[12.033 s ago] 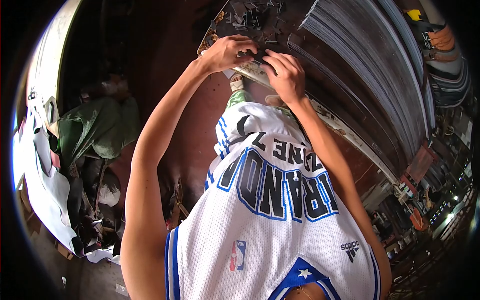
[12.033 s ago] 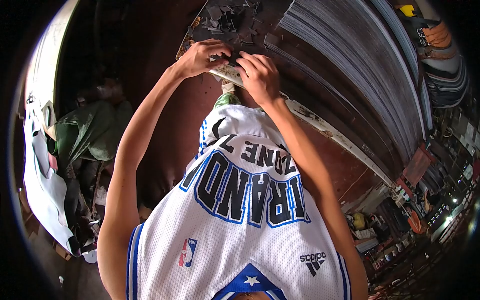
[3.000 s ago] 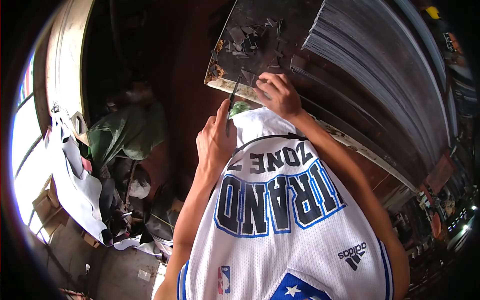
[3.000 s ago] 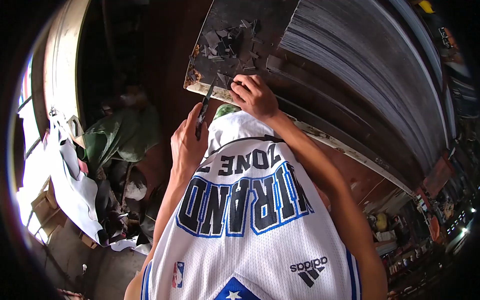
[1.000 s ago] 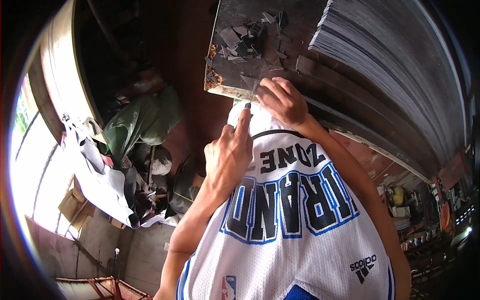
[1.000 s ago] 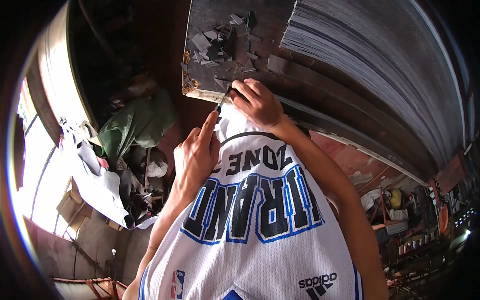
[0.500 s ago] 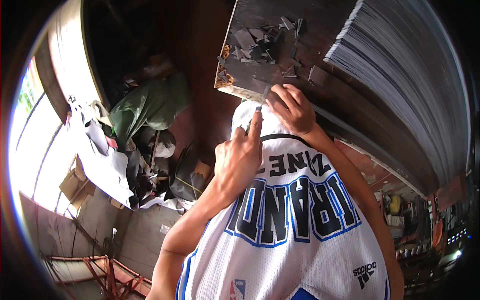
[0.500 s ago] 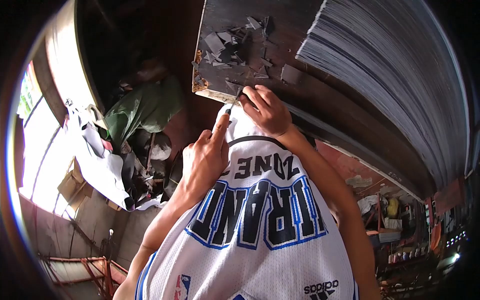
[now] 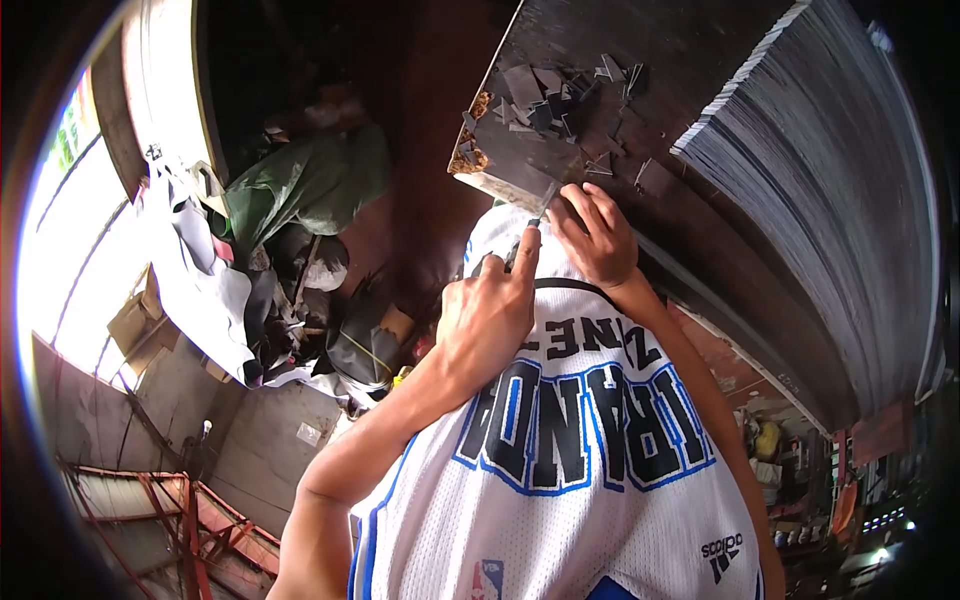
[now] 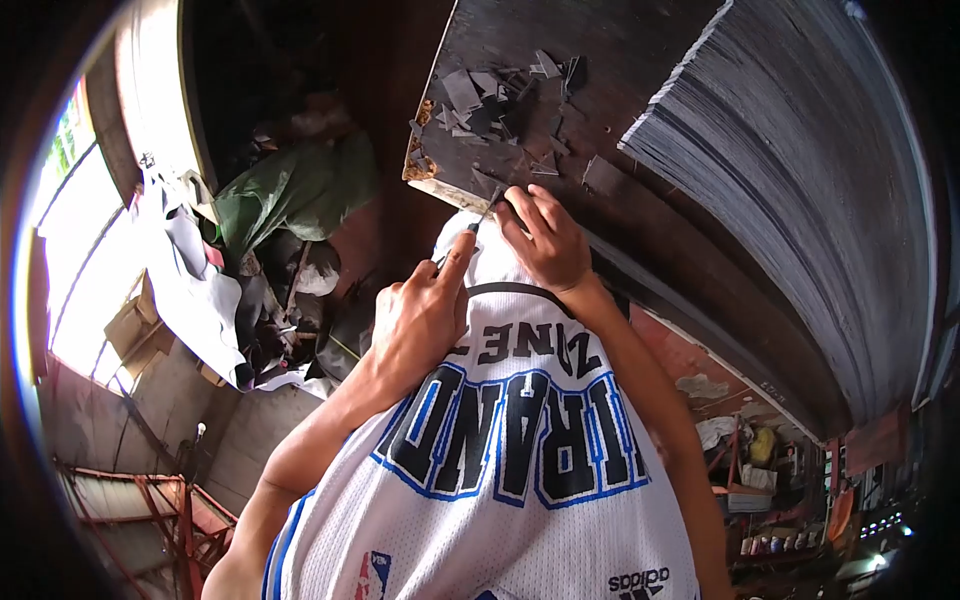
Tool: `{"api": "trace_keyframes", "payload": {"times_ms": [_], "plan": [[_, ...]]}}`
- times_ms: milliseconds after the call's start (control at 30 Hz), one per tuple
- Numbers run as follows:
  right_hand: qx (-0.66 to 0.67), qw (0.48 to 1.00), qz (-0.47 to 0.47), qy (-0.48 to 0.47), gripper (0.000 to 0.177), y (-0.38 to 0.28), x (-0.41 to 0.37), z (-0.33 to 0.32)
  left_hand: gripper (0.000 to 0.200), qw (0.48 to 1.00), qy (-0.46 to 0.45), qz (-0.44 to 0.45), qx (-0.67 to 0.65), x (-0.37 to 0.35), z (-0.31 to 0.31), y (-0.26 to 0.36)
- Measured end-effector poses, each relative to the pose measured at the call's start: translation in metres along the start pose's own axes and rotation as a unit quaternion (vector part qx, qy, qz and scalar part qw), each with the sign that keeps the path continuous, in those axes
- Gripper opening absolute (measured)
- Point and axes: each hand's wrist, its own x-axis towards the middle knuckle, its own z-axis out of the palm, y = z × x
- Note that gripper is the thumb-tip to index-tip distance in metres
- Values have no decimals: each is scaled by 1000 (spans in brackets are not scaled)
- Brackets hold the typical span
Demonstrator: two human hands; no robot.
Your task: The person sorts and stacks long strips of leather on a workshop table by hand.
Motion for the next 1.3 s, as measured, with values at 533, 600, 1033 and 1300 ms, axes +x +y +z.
{"api": "trace_keyframes", "payload": {"times_ms": [533,600,1033,1300], "plan": [[8,1000,9,4,19,-6,5,-9,57,996,77,6,-36,0,29,-9],[6,1000,4,2,18,-5,5,-11,58,994,98,19,-48,-3,45,-21],[-23,999,-13,23,22,8,-1,-1,50,990,135,43,-22,3,31,-7],[-9,999,-14,36,16,9,1,2,49,993,116,37,-4,-13,24,-12]]}}
